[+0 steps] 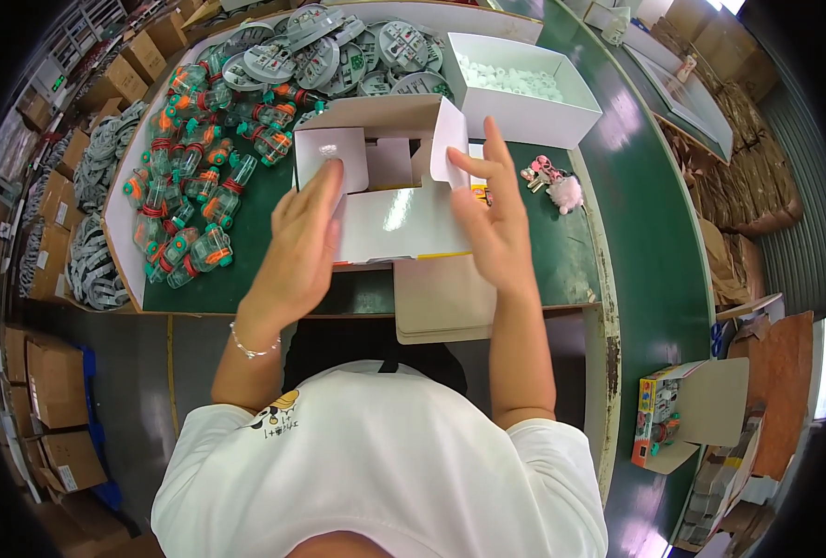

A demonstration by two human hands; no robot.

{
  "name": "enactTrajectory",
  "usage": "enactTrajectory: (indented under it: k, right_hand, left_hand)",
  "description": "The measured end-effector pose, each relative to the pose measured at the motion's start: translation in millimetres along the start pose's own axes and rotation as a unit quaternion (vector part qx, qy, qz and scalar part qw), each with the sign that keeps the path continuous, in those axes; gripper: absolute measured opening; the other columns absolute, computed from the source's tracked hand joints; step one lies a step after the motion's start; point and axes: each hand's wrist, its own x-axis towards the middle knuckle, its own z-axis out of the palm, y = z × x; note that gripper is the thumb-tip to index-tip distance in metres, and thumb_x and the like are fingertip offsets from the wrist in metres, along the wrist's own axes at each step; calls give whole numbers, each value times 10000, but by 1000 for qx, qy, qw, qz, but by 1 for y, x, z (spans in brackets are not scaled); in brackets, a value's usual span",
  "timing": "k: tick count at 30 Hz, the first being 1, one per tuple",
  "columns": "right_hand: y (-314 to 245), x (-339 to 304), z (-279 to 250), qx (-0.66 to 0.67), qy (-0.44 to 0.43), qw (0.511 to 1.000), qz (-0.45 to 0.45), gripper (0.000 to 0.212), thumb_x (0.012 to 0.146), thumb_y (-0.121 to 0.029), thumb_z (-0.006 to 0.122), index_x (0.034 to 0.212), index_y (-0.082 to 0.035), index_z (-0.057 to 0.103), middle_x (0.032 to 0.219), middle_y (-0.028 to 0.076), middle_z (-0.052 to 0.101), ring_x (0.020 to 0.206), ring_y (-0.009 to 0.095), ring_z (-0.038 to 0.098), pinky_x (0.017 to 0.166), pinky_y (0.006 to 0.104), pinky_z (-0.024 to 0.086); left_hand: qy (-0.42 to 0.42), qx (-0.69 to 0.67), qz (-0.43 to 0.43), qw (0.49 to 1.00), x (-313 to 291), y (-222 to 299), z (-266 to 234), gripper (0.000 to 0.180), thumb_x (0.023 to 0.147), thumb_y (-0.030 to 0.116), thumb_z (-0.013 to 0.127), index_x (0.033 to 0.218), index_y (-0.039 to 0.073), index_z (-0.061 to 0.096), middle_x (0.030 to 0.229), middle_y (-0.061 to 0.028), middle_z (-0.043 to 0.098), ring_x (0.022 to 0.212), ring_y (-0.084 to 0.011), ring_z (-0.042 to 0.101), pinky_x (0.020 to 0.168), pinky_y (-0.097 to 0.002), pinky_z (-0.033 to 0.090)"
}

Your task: Assembling and packaging plastic components and stickers into cardboard boxes on a production line.

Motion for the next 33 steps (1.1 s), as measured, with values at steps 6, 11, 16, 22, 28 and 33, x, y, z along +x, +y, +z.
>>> enactTrajectory:
  k: [6, 11, 16, 22, 28, 33]
  right_hand:
    - [5, 30, 7, 269, -6, 951, 150, 649, 949, -120, 639, 1514, -132, 321, 1622, 199, 190, 1472, 324, 281, 1171, 427, 280]
    - [16, 40, 0, 234, -95, 959, 125, 868, 896, -160, 714, 1580, -154, 180, 1609, 133, 258, 1472, 270, 279, 1164, 391, 291]
    - [-2, 51, -7, 124, -136, 976, 114, 974, 767, -147, 841, 1546, -202, 259, 1604, 110, 274, 1467, 296, 293, 1154, 425, 327]
    - [-11, 65, -21, -207, -157, 956, -139, 546, 746, -201, 837, 1236, -133, 605, 1551, 72, 383, 1478, 340, 292, 1124, 460, 373]
    - [-25, 65, 8, -270, -147, 946, -106, 288, 734, -279, 815, 911, -104, 672, 1390, 44, 521, 1318, 351, 457, 935, 463, 513]
    - [-23, 62, 37, -426, -67, 888, -160, 290, 739, -300, 807, 898, -91, 684, 1280, 44, 569, 1214, 309, 529, 859, 442, 535]
  left_hand:
    - [-93, 19, 34, 995, 10, -28, -17, 619, 915, 66, 613, 1485, 15, 376, 1560, -233, 322, 1355, -343, 400, 1076, -394, 343]
    - [-6, -16, 61, 998, 20, -31, -24, 751, 815, 102, 738, 1485, 66, 401, 1608, -177, 247, 1398, -350, 338, 1092, -426, 332]
    - [38, -108, 51, 992, 48, -33, -36, 860, 668, 177, 861, 1433, 118, 473, 1592, -157, 285, 1453, -374, 265, 1150, -513, 274]
    - [-164, 12, 136, 977, 73, -47, -49, 807, 576, 287, 920, 1260, 75, 548, 1632, -163, 206, 1500, -370, 193, 1193, -491, 231]
    - [-172, 55, 115, 977, 66, -25, -43, 824, 501, 369, 940, 1153, 83, 525, 1581, -172, 279, 1478, -396, 221, 1147, -538, 276]
    - [-130, 126, 76, 981, 58, -4, -27, 891, 477, 404, 935, 1191, 87, 506, 1539, -202, 301, 1463, -416, 235, 1107, -555, 309]
